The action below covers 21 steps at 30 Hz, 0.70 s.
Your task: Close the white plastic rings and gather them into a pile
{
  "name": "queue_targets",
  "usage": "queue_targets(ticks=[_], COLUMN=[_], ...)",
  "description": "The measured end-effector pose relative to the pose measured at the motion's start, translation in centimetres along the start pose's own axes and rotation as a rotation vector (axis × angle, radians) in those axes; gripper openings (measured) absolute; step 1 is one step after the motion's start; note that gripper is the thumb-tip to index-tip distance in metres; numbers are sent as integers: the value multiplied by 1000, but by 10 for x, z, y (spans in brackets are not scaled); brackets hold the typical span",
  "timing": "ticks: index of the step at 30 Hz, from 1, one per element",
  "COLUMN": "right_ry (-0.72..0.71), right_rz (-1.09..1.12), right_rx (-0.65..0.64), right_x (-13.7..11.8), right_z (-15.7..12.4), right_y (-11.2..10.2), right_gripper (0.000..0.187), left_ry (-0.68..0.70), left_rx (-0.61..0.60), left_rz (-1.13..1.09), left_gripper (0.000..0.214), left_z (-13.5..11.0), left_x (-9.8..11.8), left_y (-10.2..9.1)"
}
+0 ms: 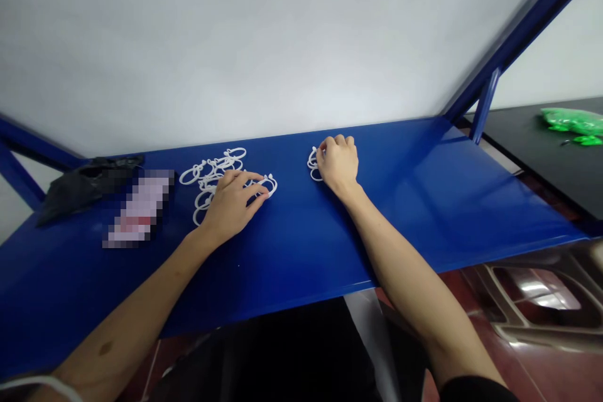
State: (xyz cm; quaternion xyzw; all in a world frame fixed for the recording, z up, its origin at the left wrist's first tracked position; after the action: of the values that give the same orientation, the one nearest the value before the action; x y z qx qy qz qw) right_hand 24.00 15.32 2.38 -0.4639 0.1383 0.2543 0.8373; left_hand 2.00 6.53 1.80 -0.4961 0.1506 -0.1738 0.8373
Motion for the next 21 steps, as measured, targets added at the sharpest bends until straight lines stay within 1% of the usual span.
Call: queue_targets(ticks=[3,7,9,10,12,14,16,18,21], right_ry=[24,5,-46,-80,-139,-147,-90,-17,27], right_rz=[-24,25,129,212,418,627,795,909,964], right_rx=[6,35,32,1,-120,-264,-342,-344,-284], right_x=[0,-7,-18,-26,-46,-67,-82,-89,-91], right_z=[0,-2,-7,-11,-24,-40,-54,-63,-66], right_y=[0,-9,-13,-12,-6,4,13,17,16], right_gripper=[19,21,21,22,23,24,24,21,24], left_ry=[6,-15,-28,-30,-29,-21,-10,-2,10], left_rx=[76,211,259,280,309,322,303,270,229], left_rz=[-44,-94,-113,-119,-122,-122,-131,-147,-171], left_gripper=[14,10,8,7,7,9,11,14,15], left_z=[0,1,0,0,-1,-1,-1,0,0], left_x=[0,-1,-1,-1,0,1,2,3,5], left_y=[-5,-18,-25,-27,-32,-35,-34,-32,-27])
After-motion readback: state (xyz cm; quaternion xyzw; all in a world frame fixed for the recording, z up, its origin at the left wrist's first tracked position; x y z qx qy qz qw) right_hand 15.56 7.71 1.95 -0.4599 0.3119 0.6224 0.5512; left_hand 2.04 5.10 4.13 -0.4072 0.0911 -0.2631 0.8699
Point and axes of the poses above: each hand's wrist, its own z-axis towards the middle knuckle, its own y-axis out of the palm, x = y × z, the point moved 7 cm from there along z, towards the middle knuckle, and after that the axes turned 14 degrees about z, right-handed, at the moved point
